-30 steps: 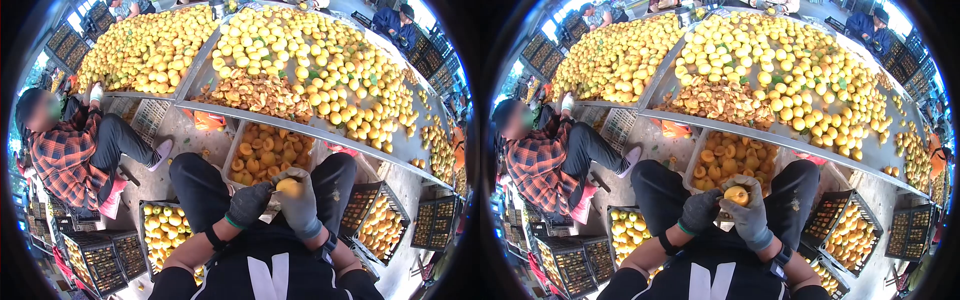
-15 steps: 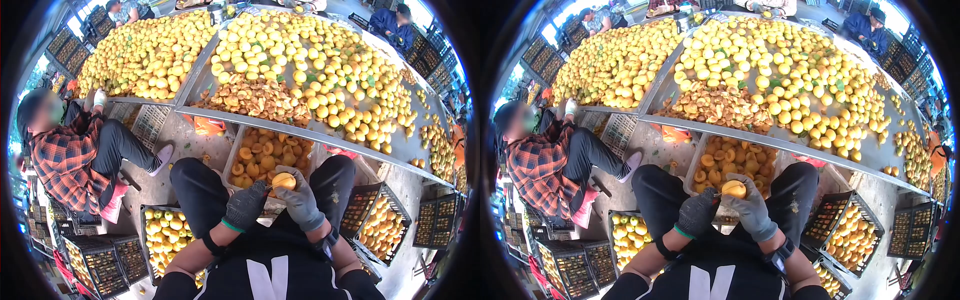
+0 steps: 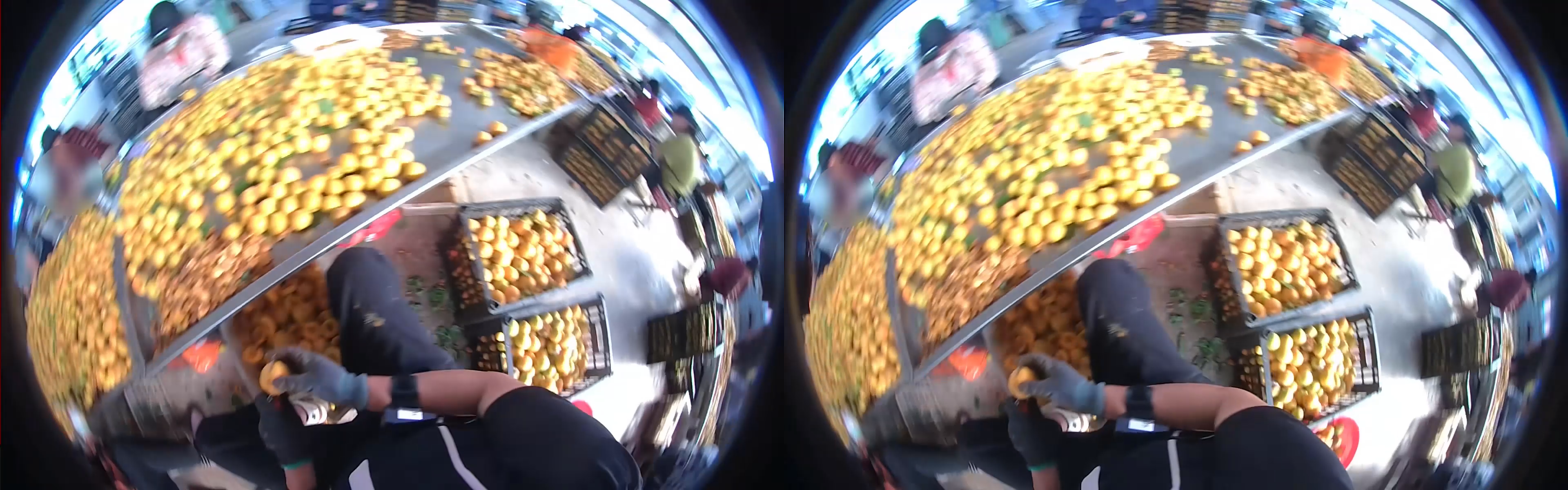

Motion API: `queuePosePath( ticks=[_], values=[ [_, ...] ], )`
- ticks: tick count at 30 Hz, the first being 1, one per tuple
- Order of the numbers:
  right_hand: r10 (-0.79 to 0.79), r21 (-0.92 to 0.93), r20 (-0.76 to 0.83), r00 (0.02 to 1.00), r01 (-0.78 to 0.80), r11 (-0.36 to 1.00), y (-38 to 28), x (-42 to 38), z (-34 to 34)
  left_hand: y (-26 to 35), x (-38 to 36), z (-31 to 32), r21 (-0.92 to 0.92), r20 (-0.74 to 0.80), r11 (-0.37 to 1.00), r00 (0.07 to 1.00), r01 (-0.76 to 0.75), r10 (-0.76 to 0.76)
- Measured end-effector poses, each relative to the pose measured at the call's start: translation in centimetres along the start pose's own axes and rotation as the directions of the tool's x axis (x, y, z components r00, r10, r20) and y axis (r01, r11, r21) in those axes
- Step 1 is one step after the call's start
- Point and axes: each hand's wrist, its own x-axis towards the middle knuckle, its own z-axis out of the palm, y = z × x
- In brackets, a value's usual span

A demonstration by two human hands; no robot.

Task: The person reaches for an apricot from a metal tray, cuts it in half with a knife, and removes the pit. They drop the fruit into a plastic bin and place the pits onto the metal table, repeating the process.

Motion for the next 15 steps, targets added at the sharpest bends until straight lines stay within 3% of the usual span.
queuePosePath(
  ticks=[1, 2, 4, 7, 8, 11, 14, 15],
  values=[
    [-0.031, 0.066, 0.004, 0.999, 0.031, 0.997, 1.1, 0.3, -0.2, -0.1, 0.1, 0.0, 0.012, -0.012, 0.994, 0.994, -0.11, 0.11],
    [-0.02, -0.121, -0.071, 0.997, 0.011, 0.993, 1.9, 0.7, -0.6, 0.1, 0.3, -0.1, 0.028, -0.029, 0.978, 0.978, -0.206, 0.207],
    [0.091, -0.375, -0.106, 0.99, -0.125, 0.919, -4.3, -2.4, 2.2, 2.1, 0.3, -1.3, -0.028, -0.032, 0.97, 0.97, -0.243, 0.243],
    [0.055, -0.482, -0.082, 0.995, -0.088, 0.872, -4.9, -2.6, 2.1, 2.7, 0.3, -1.1, -0.078, 0.011, 0.948, 0.95, -0.309, 0.311],
    [0.043, -0.474, -0.094, 0.995, -0.082, 0.877, -3.9, -2.2, 2.0, 2.5, 0.3, -0.9, -0.076, 0.036, 0.935, 0.936, -0.346, 0.349],
    [0.092, 0.012, 0.072, 0.993, -0.093, 0.996, -0.7, -1.1, 1.2, 1.3, 0.3, -0.1, -0.073, 0.083, 0.896, 0.892, -0.439, 0.444],
    [0.11, 0.085, 0.211, 0.971, -0.13, 0.988, -0.3, -0.8, 1.2, -0.2, 0.2, 0.9, -0.047, 0.14, 0.867, 0.856, -0.496, 0.497],
    [0.11, 0.029, 0.198, 0.974, -0.118, 0.993, -0.9, -1.1, 1.1, -0.7, 0.1, 1.1, -0.033, 0.158, 0.862, 0.849, -0.505, 0.504]
  ],
)
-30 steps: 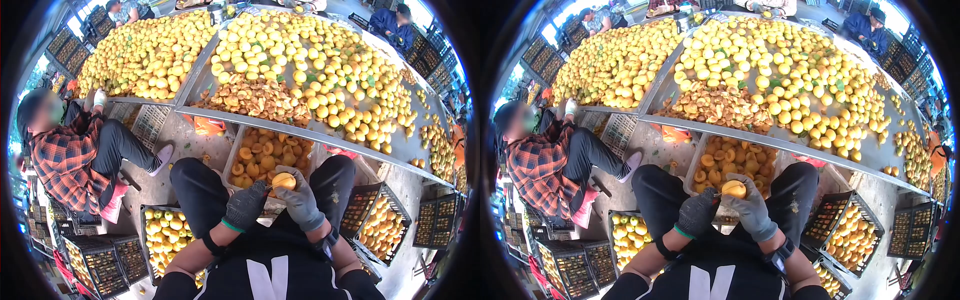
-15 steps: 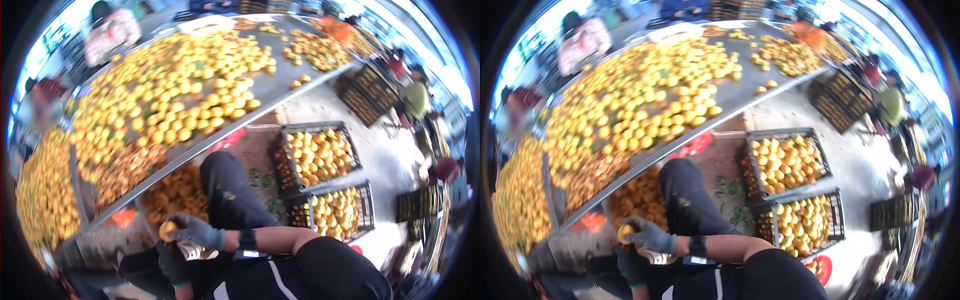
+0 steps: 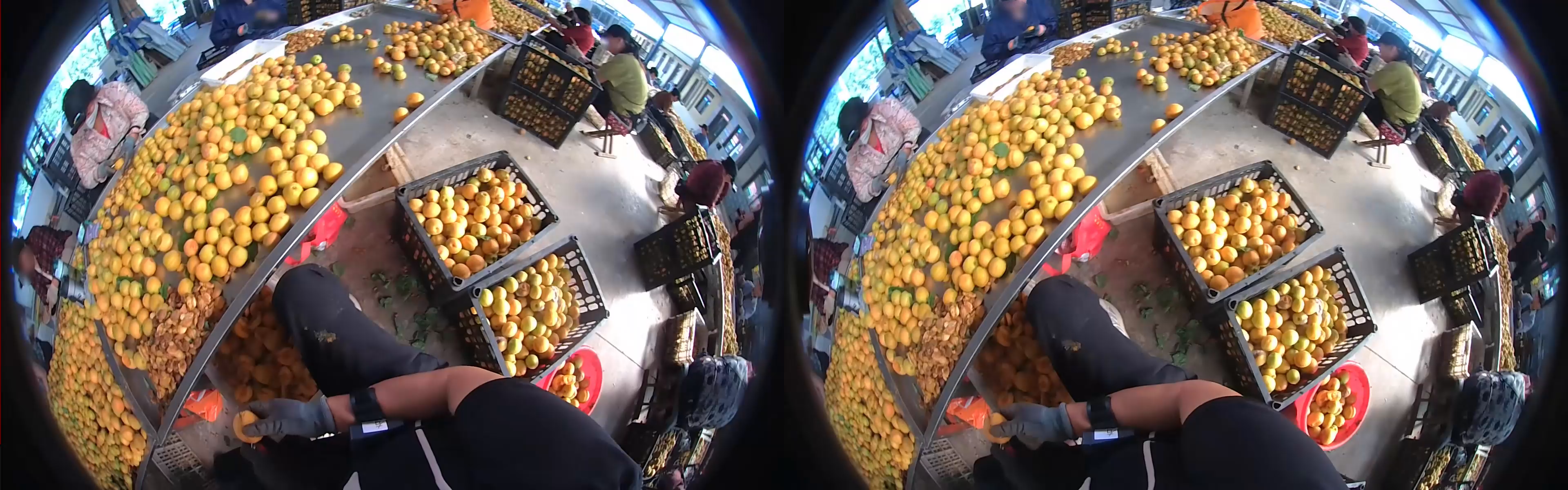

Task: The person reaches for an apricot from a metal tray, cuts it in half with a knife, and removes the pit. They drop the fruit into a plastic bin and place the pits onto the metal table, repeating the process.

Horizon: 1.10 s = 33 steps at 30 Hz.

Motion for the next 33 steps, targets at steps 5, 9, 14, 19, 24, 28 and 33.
queuePosePath(
  ticks=[5, 9, 14, 19, 24, 28, 33],
  values=[
    [-0.26, 0.128, -0.044, 0.965, 0.263, 0.956, 4.1, 1.2, -2.8, -1.4, -1.6, 0.0, 0.191, -0.004, 0.974, 0.992, 0.123, -0.124],
    [-0.074, -0.288, -0.157, 0.985, 0.026, 0.957, -2.8, -0.4, -1.8, 1.1, -0.3, -1.6, -0.103, 0.018, 0.927, 0.933, 0.36, -0.361],
    [0.095, 0.367, -0.141, 0.985, -0.037, 0.93, -2.7, -0.2, -5.4, 1.5, -0.2, -5.5, -0.37, -0.014, 0.759, 0.813, 0.536, -0.582],
    [0.178, 0.004, -0.094, 0.98, -0.178, 0.984, -2.6, -1.3, -2.1, 1.8, 1.4, -6.7, -0.297, -0.076, 0.849, 0.876, 0.437, -0.477],
    [0.013, -0.252, -0.165, 0.986, -0.055, 0.966, -0.7, -2.3, -0.3, 1.7, 2.1, -5.8, -0.366, 0.075, 0.853, 0.926, 0.371, -0.371],
    [0.003, -0.247, -0.288, 0.958, -0.077, 0.966, -1.0, -1.8, 1.3, 1.5, 2.1, -5.0, -0.653, -0.015, 0.713, 0.937, 0.256, -0.35],
    [-0.154, -0.315, -0.311, 0.938, 0.051, 0.948, -2.0, -0.7, 3.1, 1.9, 2.3, -3.7, -0.698, -0.117, 0.672, 0.885, 0.249, -0.45]
  ],
)
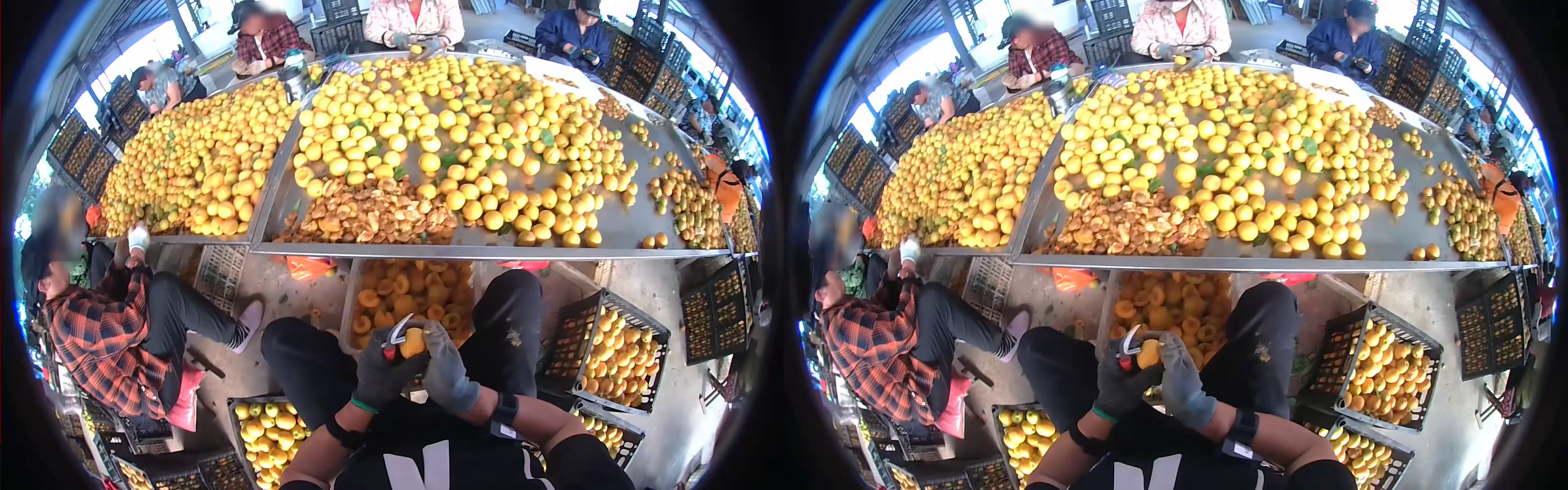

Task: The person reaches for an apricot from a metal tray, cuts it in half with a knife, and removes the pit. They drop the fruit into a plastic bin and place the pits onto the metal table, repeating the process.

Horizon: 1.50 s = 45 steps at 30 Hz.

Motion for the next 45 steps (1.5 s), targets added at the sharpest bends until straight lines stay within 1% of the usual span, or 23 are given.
queuePosePath(
  ticks=[2, 4, 8, 11, 12, 16, 17, 18, 19, 20, 21, 22, 24, 25, 27, 30, 32, 35, 37, 41, 43, 44, 45],
  values=[
    [-0.109, 0.005, -0.037, 0.993, 0.109, 0.994, 0.9, 0.3, 0.4, -1.8, 0.0, 0.6, -0.088, -0.15, 0.988, 0.979, 0.123, -0.136],
    [-0.022, 0.186, -0.058, 0.998, 0.033, 0.982, 1.9, 1.3, -0.1, -0.5, 1.0, 0.5, -0.167, -0.164, 0.978, 0.975, 0.121, -0.149],
    [0.171, 0.497, 0.266, 0.949, -0.287, 0.819, 0.7, 2.6, -1.6, -2.6, 1.5, -0.1, -0.17, -0.198, 0.983, 0.975, 0.066, -0.1],
    [0.142, 0.556, 0.418, 0.897, -0.376, 0.741, 1.0, 4.1, -3.2, -1.7, 2.6, 0.4, -0.714, -0.079, 0.67, 0.926, 0.206, -0.369],
    [0.153, 0.553, 0.428, 0.891, -0.392, 0.735, 1.3, 4.5, -3.6, -1.9, 2.8, 0.2, -0.763, 0.013, 0.583, 0.908, 0.279, -0.418],
    [0.136, 0.493, 0.49, 0.861, -0.402, 0.772, 1.3, 5.4, -5.1, -2.4, 2.8, 0.2, -0.85, 0.113, 0.38, 0.83, 0.365, -0.546],
    [-0.07, 0.106, 0.45, 0.89, 0.024, 0.994, 1.9, 5.6, -5.8, -2.9, 2.7, 0.2, -0.867, 0.194, 0.294, 0.817, 0.402, -0.543],
    [-0.264, -0.306, 0.501, 0.824, 0.454, 0.837, 1.6, 5.6, -5.4, -3.1, 2.6, 0.1, -0.868, 0.193, 0.292, 0.815, 0.402, -0.547],
    [-0.261, -0.305, 0.501, 0.825, 0.451, 0.839, 1.0, 5.4, -5.0, -3.3, 2.5, 0.0, -0.87, 0.205, 0.277, 0.81, 0.408, -0.549],
    [-0.081, -0.046, 0.424, 0.902, 0.111, 0.993, 0.2, 5.1, -4.8, -3.4, 2.6, -0.1, -0.871, 0.217, 0.264, 0.807, 0.414, -0.549],
    [0.129, 0.239, 0.4, 0.907, -0.24, 0.941, -0.5, 4.9, -4.2, -3.3, 2.7, -0.2, -0.871, 0.217, 0.264, 0.805, 0.415, -0.552],
    [0.134, 0.24, 0.4, 0.907, -0.245, 0.939, -0.1, 5.1, -3.8, -3.2, 2.9, -0.4, -0.841, 0.223, 0.307, 0.801, 0.446, -0.555],
    [0.093, -0.16, 0.163, 0.982, -0.066, 0.985, 0.7, 5.2, -3.3, -3.4, 2.8, -0.4, -0.808, 0.229, 0.344, 0.793, 0.478, -0.565],
    [0.095, -0.16, 0.164, 0.982, -0.069, 0.985, 0.6, 5.3, -3.2, -3.9, 2.8, -0.4, -0.809, 0.231, 0.333, 0.784, 0.484, -0.576],
    [0.031, -0.598, 0.17, 0.985, 0.078, 0.798, 0.0, 5.4, -3.0, -4.3, 2.8, -0.5, -0.813, 0.228, 0.322, 0.774, 0.485, -0.591],
    [0.107, -0.622, 0.421, 0.901, 0.2, 0.757, -1.5, 6.4, -4.2, -4.4, 2.4, -1.2, -0.838, 0.202, 0.291, 0.757, 0.462, -0.621],
    [0.267, -0.689, 0.408, 0.873, 0.103, 0.717, -2.5, 6.7, -3.9, -4.4, 2.7, -1.6, -0.84, 0.282, 0.206, 0.728, 0.502, -0.624],
    [0.207, -0.569, 0.449, 0.869, 0.1, 0.817, -0.6, 7.3, -4.0, -6.0, 3.2, -1.0, -0.881, 0.291, 0.155, 0.769, 0.448, -0.569],
    [-0.171, -0.633, 0.482, 0.859, 0.476, 0.61, 0.6, 7.6, -3.1, -6.5, 3.6, -0.9, -0.877, 0.293, 0.157, 0.765, 0.454, -0.574],
    [-0.164, -0.656, 0.49, 0.856, 0.486, 0.578, 1.7, 7.7, -3.1, -7.4, 3.5, -0.3, -0.85, 0.29, 0.184, 0.729, 0.494, -0.62],
    [0.094, -0.475, 0.359, 0.929, 0.095, 0.875, 2.4, 8.0, -3.6, -7.8, 3.3, -0.2, -0.827, 0.289, 0.23, 0.738, 0.513, -0.61],
    [0.096, -0.477, 0.356, 0.93, 0.092, 0.874, 2.4, 7.8, -3.9, -8.0, 3.2, -0.1, -0.803, 0.287, 0.276, 0.748, 0.528, -0.598],
    [0.192, -0.381, 0.297, 0.935, -0.068, 0.922, 1.6, 7.5, -3.6, -7.8, 3.2, -0.1, -0.804, 0.289, 0.273, 0.748, 0.529, -0.598]
  ],
)
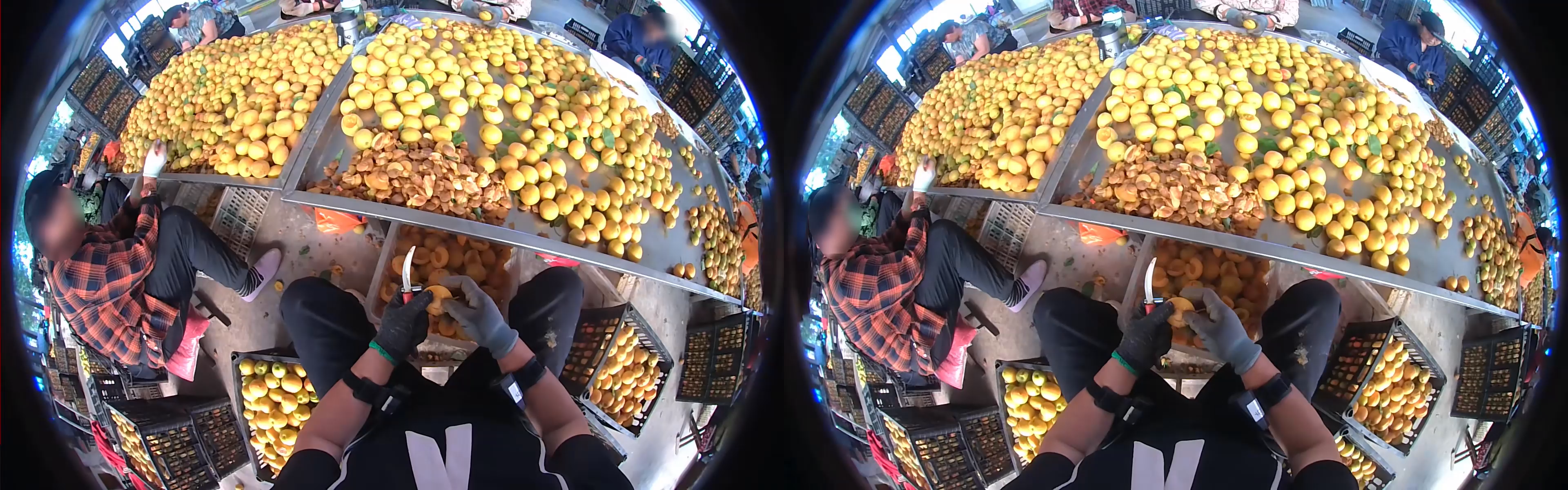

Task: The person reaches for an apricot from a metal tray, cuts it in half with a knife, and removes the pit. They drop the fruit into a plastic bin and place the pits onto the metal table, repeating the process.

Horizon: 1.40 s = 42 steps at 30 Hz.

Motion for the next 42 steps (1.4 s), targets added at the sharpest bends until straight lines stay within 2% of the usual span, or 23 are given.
queuePosePath(
  ticks=[2, 3, 4, 5, 7, 8, 10, 11, 13, 14, 16, 20, 22, 25, 29, 31, 32, 33, 34, 36, 37, 38, 42],
  values=[
    [0.115, 0.155, -0.004, 0.993, -0.113, 0.981, -0.2, -0.4, 0.3, 0.2, -0.3, 0.3, 0.045, -0.021, 0.999, 0.999, -0.03, 0.031],
    [0.147, 0.372, 0.049, 0.988, -0.155, 0.915, 0.1, -0.6, 0.6, 0.0, 0.0, 0.1, 0.042, -0.02, 0.999, 0.999, -0.029, 0.03],
    [0.168, 0.566, 0.107, 0.98, -0.199, 0.8, 0.2, -0.9, 0.8, -0.3, 0.4, -0.3, 0.112, -0.024, 0.987, 0.993, -0.115, 0.119],
    [0.171, 0.564, 0.106, 0.98, -0.201, 0.801, 0.1, -1.3, 1.0, -0.6, 0.7, -0.6, 0.183, -0.022, 0.963, 0.978, -0.2, 0.208],
    [0.221, 0.289, 0.163, 0.962, -0.26, 0.921, -0.9, -2.0, 1.5, -0.6, 0.7, -0.6, 0.217, -0.028, 0.937, 0.958, -0.273, 0.285],
    [0.222, 0.287, 0.166, 0.961, -0.263, 0.921, -0.7, -2.0, 1.7, -0.6, 0.6, -0.7, 0.257, -0.032, 0.905, 0.932, -0.34, 0.36],
    [-0.019, -0.075, 0.124, 0.992, 0.029, 0.997, -0.2, -2.2, 2.1, -0.8, 0.2, -0.7, 0.272, -0.018, 0.903, 0.937, -0.332, 0.35],
    [-0.02, -0.076, 0.122, 0.992, 0.029, 0.997, 0.0, -2.2, 2.0, -0.8, 0.1, -0.6, 0.286, 0.004, 0.9, 0.94, -0.329, 0.342],
    [0.041, -0.453, 0.183, 0.982, 0.047, 0.89, 0.2, -2.2, 1.8, -0.8, 0.0, -0.7, 0.29, 0.034, 0.897, 0.94, -0.334, 0.339],
    [0.041, -0.456, 0.182, 0.983, 0.048, 0.889, 0.1, -2.3, 1.8, -0.9, 0.0, -0.8, 0.292, 0.059, 0.894, 0.94, -0.339, 0.337],
    [-0.235, -0.773, 0.174, 0.956, 0.28, 0.57, 0.0, -2.5, 2.3, -1.2, 0.1, -0.7, 0.274, 0.03, 0.91, 0.949, -0.311, 0.315],
    [-0.345, -0.819, 0.043, 0.938, 0.231, 0.525, 0.7, -2.9, 3.5, -1.1, 0.3, 0.0, 0.218, -0.011, 0.932, 0.954, -0.289, 0.298],
    [-0.247, -0.85, 0.02, 0.969, 0.147, 0.506, 0.5, -3.0, 3.7, -1.5, 0.6, -0.1, 0.217, -0.025, 0.935, 0.956, -0.279, 0.291],
    [-0.24, -0.896, 0.044, 0.97, 0.145, 0.42, 1.5, -2.5, 3.5, -2.2, 0.8, 0.0, 0.243, -0.07, 0.927, 0.948, -0.286, 0.311],
    [-0.284, -0.889, -0.007, 0.959, 0.124, 0.441, 2.7, -1.6, 3.3, -3.0, 1.6, -0.4, 0.346, -0.115, 0.887, 0.925, -0.305, 0.363],
    [-0.319, -0.714, -0.17, 0.932, 0.107, 0.692, 3.3, -1.2, 3.3, -3.2, 2.2, -0.5, 0.388, -0.122, 0.866, 0.914, -0.315, 0.387],
    [-0.322, -0.714, -0.171, 0.931, 0.108, 0.691, 3.8, -0.9, 3.4, -3.5, 2.8, -0.7, 0.446, -0.144, 0.821, 0.877, -0.356, 0.459],
    [-0.18, -0.414, -0.337, 0.924, 0.026, 0.91, 4.4, -0.4, 3.6, -3.6, 3.2, -0.9, 0.504, -0.161, 0.77, 0.833, -0.391, 0.529],
    [0.012, -0.05, -0.436, 0.9, -0.038, 0.998, 5.2, 0.2, 3.5, -2.7, 2.8, -0.4, 0.505, -0.159, 0.768, 0.832, -0.393, 0.531],
    [0.092, 0.1, -0.429, 0.899, -0.054, 0.993, 9.8, 2.8, 0.4, -0.9, 2.0, 0.2, 0.079, -0.267, 0.937, 0.899, -0.339, 0.348],
    [0.17, 0.248, -0.41, 0.896, -0.07, 0.966, 12.2, 4.0, -1.5, -0.6, 2.1, -0.1, 0.079, -0.266, 0.938, 0.9, -0.338, 0.346],
    [0.104, 0.208, -0.357, 0.928, -0.029, 0.978, 13.6, 5.2, -2.9, -0.4, 2.2, -0.5, 0.02, -0.294, 0.947, 0.903, -0.322, 0.313],
    [0.178, 0.206, -0.374, 0.91, -0.106, 0.973, 13.5, 9.8, -6.2, -0.1, 2.2, -1.2, -0.074, -0.306, 0.956, 0.919, -0.283, 0.248]
  ],
)
